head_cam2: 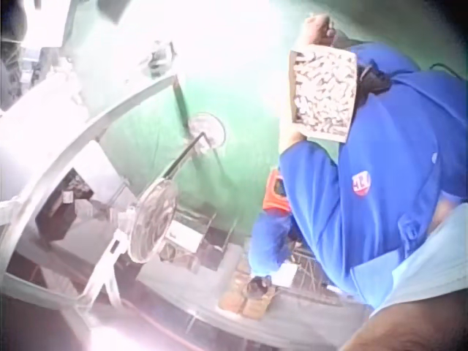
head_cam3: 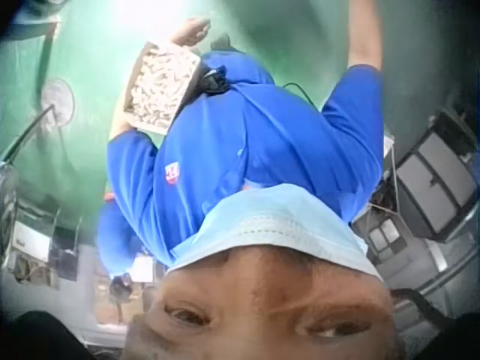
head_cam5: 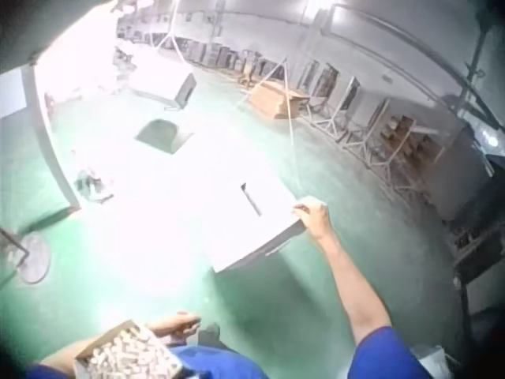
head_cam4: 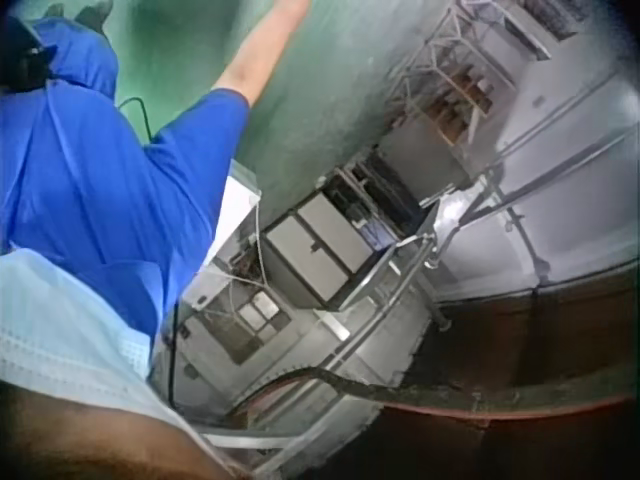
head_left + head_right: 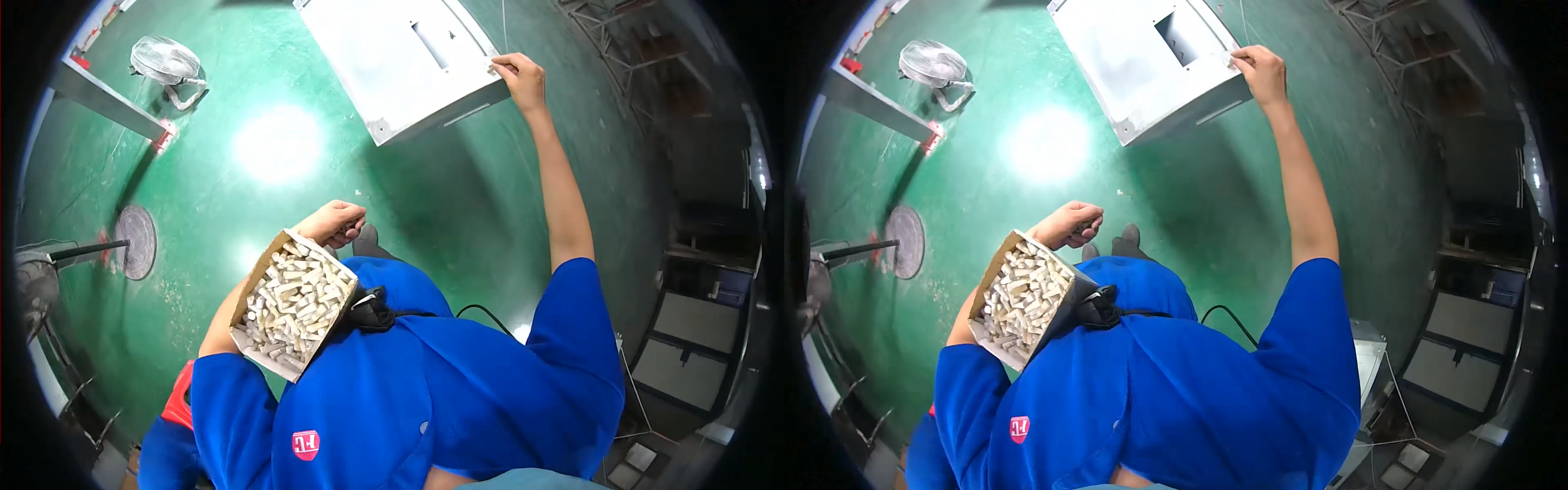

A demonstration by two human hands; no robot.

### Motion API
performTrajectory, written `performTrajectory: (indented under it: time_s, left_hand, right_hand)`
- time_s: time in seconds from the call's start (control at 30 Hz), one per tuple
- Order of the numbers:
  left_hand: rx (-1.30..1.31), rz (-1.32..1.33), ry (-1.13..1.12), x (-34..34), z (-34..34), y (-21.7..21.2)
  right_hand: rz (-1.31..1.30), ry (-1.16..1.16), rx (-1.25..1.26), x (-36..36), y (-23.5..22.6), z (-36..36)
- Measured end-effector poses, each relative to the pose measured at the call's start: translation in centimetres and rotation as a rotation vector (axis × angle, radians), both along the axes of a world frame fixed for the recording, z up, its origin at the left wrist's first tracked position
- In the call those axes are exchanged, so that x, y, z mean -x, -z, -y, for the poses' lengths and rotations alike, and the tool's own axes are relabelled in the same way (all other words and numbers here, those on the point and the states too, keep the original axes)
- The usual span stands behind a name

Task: Assembling small metal cabinet enclosures by inserting rubber grommets or fasteners into pre-drilled holes.

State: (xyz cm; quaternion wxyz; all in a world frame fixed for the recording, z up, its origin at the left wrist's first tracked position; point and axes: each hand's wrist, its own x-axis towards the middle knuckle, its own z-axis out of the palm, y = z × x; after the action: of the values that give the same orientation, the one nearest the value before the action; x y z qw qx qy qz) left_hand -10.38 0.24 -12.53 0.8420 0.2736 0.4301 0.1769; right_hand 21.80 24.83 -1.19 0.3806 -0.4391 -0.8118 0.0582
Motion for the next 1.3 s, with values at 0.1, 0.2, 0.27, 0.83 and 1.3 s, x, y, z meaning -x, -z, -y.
performTrajectory:
  time_s: [0.1,0.2,0.27,0.83,1.3]
  left_hand:
    - [-0.020,-0.009,-0.023,1.9,-0.3,-0.7]
    - [-0.026,-0.001,-0.037,1.7,-0.2,-1.5]
    - [-0.031,0.005,-0.040,1.7,-0.2,-1.5]
    - [-0.153,0.032,0.045,0.2,0.9,-1.4]
    - [-0.188,-0.021,-0.165,1.1,3.1,-1.8]
  right_hand:
    - [0.078,-0.024,-0.038,0.9,-0.1,0.2]
    - [0.277,-0.123,-0.219,0.6,-1.2,0.8]
    - [0.416,-0.185,-0.310,0.6,-2.0,1.4]
    - [0.305,-1.091,0.071,20.3,-9.0,21.6]
    - [0.562,-1.417,-0.190,26.0,-8.8,23.9]
